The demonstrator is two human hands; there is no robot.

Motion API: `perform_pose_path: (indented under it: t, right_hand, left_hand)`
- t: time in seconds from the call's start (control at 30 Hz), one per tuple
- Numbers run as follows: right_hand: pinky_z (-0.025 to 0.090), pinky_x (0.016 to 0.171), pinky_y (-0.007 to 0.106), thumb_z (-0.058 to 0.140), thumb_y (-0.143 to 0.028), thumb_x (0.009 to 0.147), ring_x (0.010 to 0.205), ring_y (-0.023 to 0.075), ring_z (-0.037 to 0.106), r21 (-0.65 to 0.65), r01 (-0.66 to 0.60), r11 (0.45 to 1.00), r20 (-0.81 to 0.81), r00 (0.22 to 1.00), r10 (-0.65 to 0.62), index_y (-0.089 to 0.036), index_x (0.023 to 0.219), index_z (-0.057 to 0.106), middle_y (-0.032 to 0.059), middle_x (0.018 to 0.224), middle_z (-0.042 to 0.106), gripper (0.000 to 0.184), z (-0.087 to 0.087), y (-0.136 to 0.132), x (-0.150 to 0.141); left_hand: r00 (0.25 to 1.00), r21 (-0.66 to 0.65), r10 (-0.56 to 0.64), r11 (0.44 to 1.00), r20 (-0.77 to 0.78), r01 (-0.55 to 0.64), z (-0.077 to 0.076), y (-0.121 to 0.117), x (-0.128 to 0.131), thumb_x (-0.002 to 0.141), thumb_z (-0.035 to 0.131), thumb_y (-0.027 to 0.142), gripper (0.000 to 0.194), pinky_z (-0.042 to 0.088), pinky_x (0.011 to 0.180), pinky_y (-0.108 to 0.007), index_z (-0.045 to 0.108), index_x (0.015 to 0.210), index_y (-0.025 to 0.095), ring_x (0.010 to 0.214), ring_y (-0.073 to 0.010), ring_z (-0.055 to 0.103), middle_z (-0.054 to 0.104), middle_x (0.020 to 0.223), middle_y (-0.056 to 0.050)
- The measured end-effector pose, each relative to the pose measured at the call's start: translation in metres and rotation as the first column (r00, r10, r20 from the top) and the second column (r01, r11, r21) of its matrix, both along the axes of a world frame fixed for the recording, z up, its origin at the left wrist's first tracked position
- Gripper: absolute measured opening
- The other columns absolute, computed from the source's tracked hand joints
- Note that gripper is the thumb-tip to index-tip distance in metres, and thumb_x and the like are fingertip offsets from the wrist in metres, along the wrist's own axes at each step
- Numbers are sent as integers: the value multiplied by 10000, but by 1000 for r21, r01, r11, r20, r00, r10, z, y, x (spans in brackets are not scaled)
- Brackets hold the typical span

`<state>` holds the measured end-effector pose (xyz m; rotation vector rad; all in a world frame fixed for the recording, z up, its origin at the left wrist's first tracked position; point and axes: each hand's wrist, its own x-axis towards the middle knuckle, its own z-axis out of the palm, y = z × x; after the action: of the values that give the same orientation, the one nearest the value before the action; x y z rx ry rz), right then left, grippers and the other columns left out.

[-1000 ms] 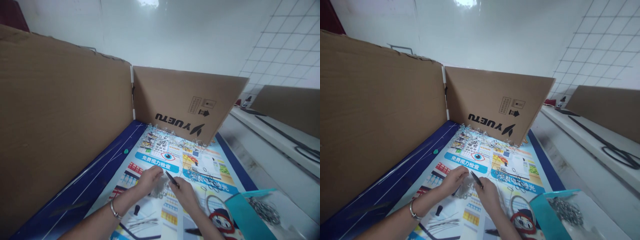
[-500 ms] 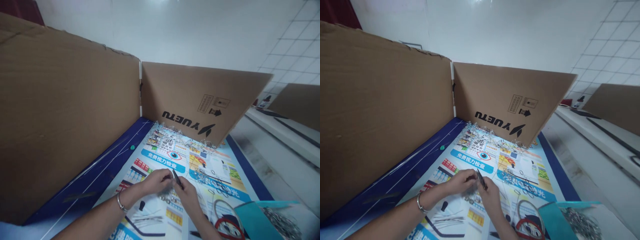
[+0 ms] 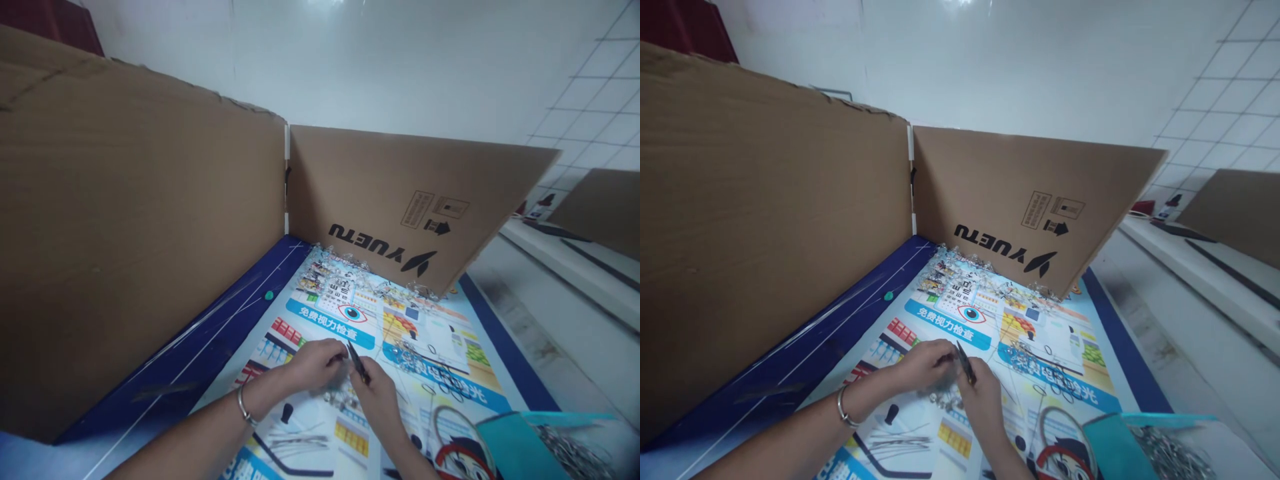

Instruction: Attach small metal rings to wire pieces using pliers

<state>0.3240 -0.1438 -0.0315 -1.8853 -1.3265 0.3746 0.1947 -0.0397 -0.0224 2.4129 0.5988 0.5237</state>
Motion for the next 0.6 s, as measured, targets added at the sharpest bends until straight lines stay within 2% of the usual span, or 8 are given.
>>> perform_pose_path:
  t: [0.3, 0.43, 0.53, 0.6]
  right_hand:
    - [340, 530, 220, 395, -325, 784, 576, 143, 501, -55, 32, 998, 117, 993, -25, -204, 687, 495, -10, 605, 539, 184, -3, 2, 0]
    - [345, 541, 225, 394, -308, 778, 602, 150, 507, -81, 16, 997, 166, 986, -3, -204, 710, 511, -2, 632, 541, 171, -3, 2, 0]
    - [363, 586, 235, 391, -285, 772, 658, 162, 523, -86, -14, 996, 174, 984, 29, -201, 731, 524, 12, 684, 562, 162, -2, 2, 0]
    - [375, 618, 243, 393, -281, 770, 705, 173, 538, -91, -25, 996, 155, 987, 39, -201, 786, 542, 22, 738, 586, 170, -1, 1, 0]
  left_hand:
    - [999, -86, -36, 996, 38, 39, 3, 4, -2, 739, 481, 152, 148, 398, 645, -179, 617, 796, 170, 708, -103, 537, 620, 787, 14]
    - [992, -157, -127, 980, -7, 124, 6, 7, -5, 767, 495, 217, 145, 400, 620, -170, 624, 799, 159, 686, -97, 537, 625, 760, 18]
    - [979, -205, -200, 961, -41, 187, 12, 20, -10, 812, 452, 254, 202, 411, 589, -159, 627, 812, 153, 655, -91, 549, 626, 707, 22]
    - [994, -101, -86, 992, -68, 79, 19, 38, -14, 811, 448, 224, 189, 418, 578, -160, 626, 811, 161, 639, -93, 557, 627, 682, 26]
